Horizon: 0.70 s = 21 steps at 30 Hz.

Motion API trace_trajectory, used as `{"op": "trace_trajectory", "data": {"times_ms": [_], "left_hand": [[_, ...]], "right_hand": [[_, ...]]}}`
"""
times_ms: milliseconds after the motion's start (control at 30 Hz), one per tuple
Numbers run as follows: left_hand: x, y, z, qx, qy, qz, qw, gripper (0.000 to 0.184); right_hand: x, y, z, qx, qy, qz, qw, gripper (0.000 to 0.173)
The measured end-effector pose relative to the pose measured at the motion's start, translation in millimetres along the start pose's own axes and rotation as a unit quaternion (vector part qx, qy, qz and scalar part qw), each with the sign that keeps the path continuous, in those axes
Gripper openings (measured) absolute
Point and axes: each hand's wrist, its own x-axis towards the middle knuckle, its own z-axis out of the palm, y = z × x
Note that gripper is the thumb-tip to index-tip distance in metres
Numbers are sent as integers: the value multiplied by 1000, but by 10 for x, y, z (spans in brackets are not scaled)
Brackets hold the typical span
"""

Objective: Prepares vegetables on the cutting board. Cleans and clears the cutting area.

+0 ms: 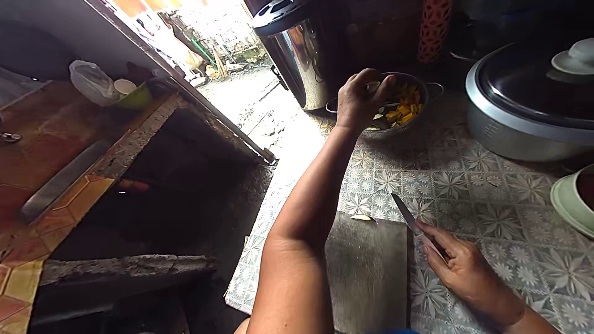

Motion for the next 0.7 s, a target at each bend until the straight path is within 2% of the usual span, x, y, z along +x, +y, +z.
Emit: {"op": "trace_trajectory", "data": {"times_ms": [67, 133, 200, 267, 333, 467, 600, 700], "left_hand": [[239, -40, 104, 47, -97, -84, 991, 37], [366, -121, 194, 12, -162, -158, 974, 47], [396, -129, 235, -13, -155, -215, 964, 57], [366, -165, 209, -67, -128, -238, 960, 63], [271, -188, 104, -105, -118, -233, 960, 62], [-155, -109, -241, 0, -151, -174, 973, 39], [-990, 50, -549, 80, -299, -68, 948, 24], [-1589, 126, -672, 72, -401, -36, 912, 34]], "right_hand": [[-3, 20, 7, 7, 5, 5, 1000, 43], [-2, 17, 0, 8, 3, 11, 1000, 43], [8, 23, 6, 1, 3, 12, 1000, 43], [8, 27, 13, -7, -3, 15, 1000, 43], [10, 20, 10, -8, -10, 24, 1000, 43], [28, 28, 9, 24, -4, 38, 999, 44], [59, 25, 10, 64, 10, 50, 997, 45], [65, 26, 17, 57, 9, 55, 997, 46]]}}
